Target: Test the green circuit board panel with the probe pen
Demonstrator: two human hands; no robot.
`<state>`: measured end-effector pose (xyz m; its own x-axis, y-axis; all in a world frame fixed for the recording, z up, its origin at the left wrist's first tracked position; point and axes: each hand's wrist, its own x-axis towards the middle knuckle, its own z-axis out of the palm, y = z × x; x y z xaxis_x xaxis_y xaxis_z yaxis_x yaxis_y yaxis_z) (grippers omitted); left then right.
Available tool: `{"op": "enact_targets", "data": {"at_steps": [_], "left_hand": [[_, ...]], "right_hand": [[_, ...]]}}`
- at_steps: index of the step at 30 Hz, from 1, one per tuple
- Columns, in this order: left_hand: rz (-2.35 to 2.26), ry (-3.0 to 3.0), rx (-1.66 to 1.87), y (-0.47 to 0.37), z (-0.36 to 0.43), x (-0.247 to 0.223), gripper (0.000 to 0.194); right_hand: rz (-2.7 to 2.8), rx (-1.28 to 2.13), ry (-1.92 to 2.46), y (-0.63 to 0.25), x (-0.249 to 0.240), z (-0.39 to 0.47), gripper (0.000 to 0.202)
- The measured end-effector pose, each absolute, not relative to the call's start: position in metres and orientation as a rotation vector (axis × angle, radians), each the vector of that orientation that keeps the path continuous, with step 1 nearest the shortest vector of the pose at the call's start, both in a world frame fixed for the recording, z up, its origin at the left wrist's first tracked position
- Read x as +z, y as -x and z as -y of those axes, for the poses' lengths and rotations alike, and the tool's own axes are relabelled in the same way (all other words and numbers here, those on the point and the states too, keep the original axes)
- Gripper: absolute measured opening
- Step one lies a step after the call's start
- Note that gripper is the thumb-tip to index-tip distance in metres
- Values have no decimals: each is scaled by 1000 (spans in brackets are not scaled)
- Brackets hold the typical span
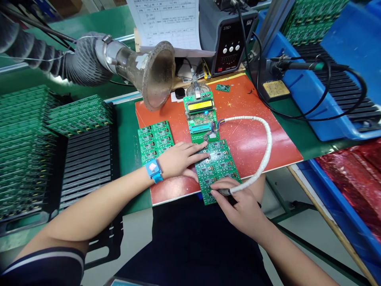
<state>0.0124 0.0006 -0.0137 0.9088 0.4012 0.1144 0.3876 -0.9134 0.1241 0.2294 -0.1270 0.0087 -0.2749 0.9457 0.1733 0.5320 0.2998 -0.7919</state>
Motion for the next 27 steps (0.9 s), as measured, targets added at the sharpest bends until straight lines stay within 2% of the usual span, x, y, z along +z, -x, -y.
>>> {"op": "enact_targets", "data": {"at_steps": [27], "left_hand": [[-618, -2970, 223, -13, 0, -14, 83]], "right_hand": [[1920, 845, 1272, -230, 7, 127, 13]]}}
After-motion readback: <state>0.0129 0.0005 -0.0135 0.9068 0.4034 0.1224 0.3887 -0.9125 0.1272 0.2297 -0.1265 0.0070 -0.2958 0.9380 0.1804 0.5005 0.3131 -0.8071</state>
